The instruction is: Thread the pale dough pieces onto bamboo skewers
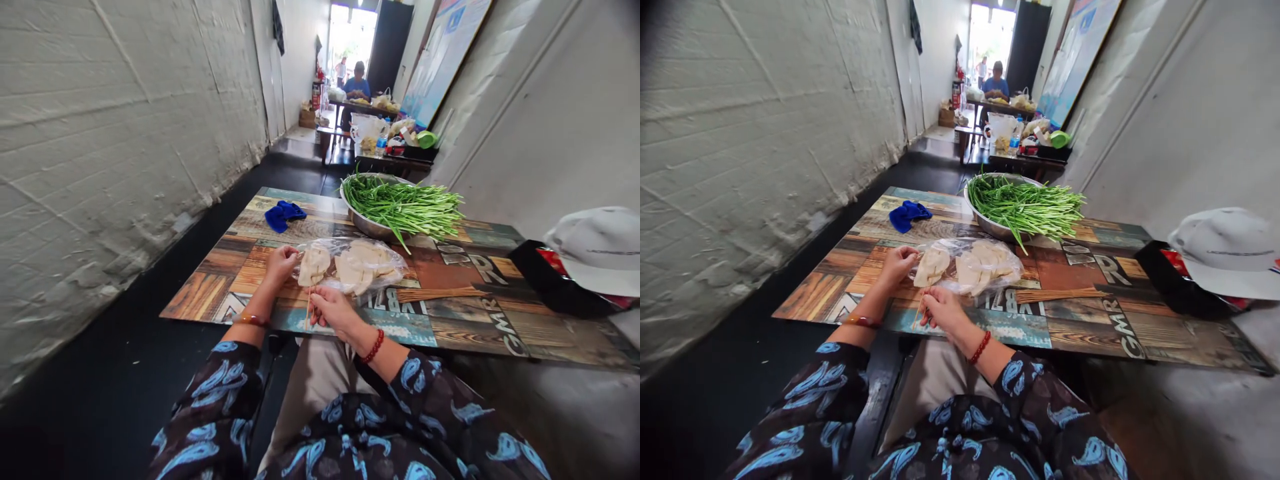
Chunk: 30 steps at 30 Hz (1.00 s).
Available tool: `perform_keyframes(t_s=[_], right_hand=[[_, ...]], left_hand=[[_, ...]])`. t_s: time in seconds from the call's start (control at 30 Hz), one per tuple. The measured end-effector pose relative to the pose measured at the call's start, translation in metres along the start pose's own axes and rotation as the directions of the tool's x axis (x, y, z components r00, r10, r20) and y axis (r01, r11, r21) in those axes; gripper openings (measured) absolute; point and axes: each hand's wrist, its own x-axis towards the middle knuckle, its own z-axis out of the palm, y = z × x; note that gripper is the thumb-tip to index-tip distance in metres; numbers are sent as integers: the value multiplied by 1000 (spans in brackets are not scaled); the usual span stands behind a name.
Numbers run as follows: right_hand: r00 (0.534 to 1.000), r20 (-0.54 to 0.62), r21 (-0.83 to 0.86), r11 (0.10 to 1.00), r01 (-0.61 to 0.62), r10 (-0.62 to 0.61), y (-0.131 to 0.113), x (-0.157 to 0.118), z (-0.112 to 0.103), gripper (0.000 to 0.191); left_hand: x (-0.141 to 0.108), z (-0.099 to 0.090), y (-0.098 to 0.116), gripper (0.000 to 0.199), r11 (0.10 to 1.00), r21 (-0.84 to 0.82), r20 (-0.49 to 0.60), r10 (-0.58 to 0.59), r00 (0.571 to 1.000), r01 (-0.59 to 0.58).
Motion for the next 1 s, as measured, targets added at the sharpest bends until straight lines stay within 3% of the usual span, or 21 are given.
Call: perform_keyframes(t_s=[0.13,0.27,0.43,0.67,0.77,0.87,0.93,1.0], right_hand=[[1000,-19,-54,999,-1,0,-4,9,0,9],[998,-43,-45,998,-52,50,3,9,-1,11],[995,72,-34,997,-67,69,7,6,3,14],[1000,-26,-115,993,-4,1,1,24,7,14],[1000,-5,-117,993,-5,5,-3,29,-5,8],[996,84,-176,984,19,-4,-6,17,-26,18],[984,168,-325,939,113,-60,-10,0,-43,21],[959,179,-496,821,282,-221,-17,-19,-61,19]], left_hand=[[-1,0,-1,23,999,-2,-70,35,997,-35],[-5,1,-1,23,999,11,-62,44,997,-44],[-11,1,-1,21,1000,2,-57,29,998,-29],[-18,-3,-8,22,999,50,-187,29,982,-20],[-21,-1,-10,27,995,93,-195,58,979,-40],[-29,-1,-3,32,989,147,-248,49,968,-12],[-41,-3,10,34,982,190,-319,66,945,-5],[-57,-2,29,31,972,231,-347,123,930,-42]])
